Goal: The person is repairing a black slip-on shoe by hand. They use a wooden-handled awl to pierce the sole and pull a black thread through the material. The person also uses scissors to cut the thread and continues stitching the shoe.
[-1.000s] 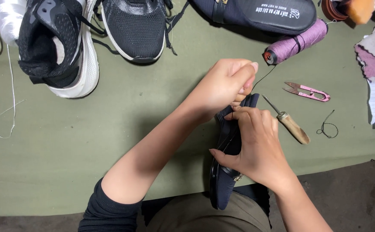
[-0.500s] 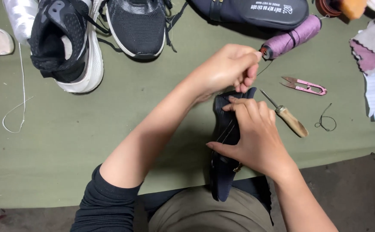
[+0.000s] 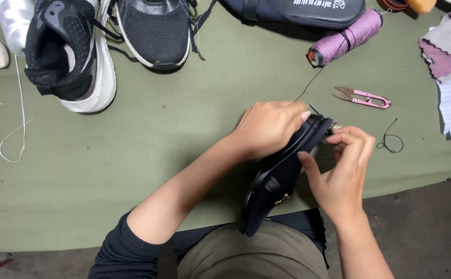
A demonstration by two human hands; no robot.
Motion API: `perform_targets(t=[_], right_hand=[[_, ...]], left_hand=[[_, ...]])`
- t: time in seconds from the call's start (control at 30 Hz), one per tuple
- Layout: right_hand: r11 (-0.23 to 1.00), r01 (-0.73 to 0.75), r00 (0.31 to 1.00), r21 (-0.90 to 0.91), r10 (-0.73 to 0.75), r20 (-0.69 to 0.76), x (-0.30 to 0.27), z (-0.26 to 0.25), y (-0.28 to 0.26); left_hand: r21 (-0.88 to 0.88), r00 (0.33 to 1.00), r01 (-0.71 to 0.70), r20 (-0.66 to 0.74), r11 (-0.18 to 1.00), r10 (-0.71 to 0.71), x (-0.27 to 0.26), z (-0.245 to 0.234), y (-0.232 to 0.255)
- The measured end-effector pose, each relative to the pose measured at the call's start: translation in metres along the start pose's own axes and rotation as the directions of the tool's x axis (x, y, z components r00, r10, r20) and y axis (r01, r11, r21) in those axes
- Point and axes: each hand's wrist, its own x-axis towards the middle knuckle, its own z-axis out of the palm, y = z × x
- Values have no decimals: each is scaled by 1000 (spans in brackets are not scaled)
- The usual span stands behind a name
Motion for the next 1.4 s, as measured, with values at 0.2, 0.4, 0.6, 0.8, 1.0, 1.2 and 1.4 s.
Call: perform_targets(t=[0.2, 0.4, 0.6, 0.8, 1.0, 1.2, 1.4], right_hand=[[907, -394, 856, 147, 304, 419, -4, 23, 1], [461, -446, 882, 767, 80, 465, -1, 44, -16], [54, -272, 953, 961, 155, 261, -11, 74, -41], [-143, -287, 939, 947, 156, 307, -3, 98, -37], [-202, -335, 886, 920, 264, 381, 4, 115, -20], [-253, -345, 887, 904, 226, 402, 4, 116, -24], [-202, -341, 886, 918, 259, 386, 2, 117, -26]], left_hand=[[230, 968, 246, -15, 942, -249, -11, 8, -17], [189, 903, 406, -234, 894, -360, -47, -21, -18], [25, 800, 467, -438, 884, -411, -69, -17, -12], [201, 820, 5, -561, 980, 111, -63, -22, -7], [172, 860, -158, -459, 972, 221, -59, -16, -29], [70, 893, -160, -414, 985, 174, -60, -23, -29], [-62, 893, -182, -429, 981, 138, -57, -32, -26]])
